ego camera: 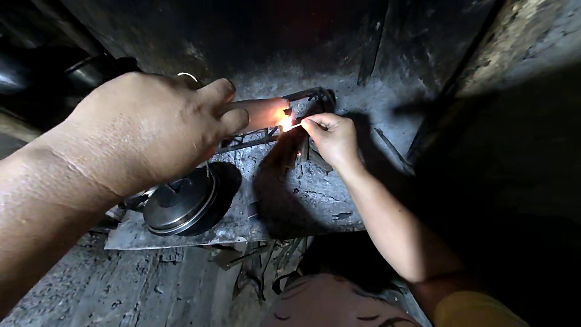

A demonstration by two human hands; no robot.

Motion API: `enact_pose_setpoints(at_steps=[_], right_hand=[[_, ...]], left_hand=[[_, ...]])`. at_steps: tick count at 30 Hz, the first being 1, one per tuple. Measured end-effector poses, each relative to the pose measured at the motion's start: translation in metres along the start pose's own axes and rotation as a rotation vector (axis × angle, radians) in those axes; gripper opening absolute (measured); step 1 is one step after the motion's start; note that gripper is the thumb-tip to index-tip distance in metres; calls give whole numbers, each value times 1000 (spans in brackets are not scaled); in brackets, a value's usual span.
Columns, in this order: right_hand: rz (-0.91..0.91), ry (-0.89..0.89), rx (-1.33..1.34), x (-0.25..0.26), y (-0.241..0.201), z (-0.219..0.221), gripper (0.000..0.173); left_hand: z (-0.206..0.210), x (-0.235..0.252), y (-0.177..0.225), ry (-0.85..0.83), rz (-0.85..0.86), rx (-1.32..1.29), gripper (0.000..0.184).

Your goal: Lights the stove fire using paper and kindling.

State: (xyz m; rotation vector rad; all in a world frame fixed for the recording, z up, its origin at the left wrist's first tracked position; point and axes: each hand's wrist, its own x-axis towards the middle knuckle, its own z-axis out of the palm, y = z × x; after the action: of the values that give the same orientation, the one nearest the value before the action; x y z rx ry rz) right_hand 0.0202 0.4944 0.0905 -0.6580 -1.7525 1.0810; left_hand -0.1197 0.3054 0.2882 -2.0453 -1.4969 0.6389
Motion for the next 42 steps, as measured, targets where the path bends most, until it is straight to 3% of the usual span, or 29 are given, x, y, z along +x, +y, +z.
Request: enact_pose_setpoints(at_steps=[34, 42], right_hand=[[69, 65, 218, 6, 3, 8, 10], [84, 78, 262, 4, 5, 9, 9]], left_hand=[[-4, 26, -16, -2, 20, -46, 30], [-8, 40, -7, -121, -8, -6, 36]])
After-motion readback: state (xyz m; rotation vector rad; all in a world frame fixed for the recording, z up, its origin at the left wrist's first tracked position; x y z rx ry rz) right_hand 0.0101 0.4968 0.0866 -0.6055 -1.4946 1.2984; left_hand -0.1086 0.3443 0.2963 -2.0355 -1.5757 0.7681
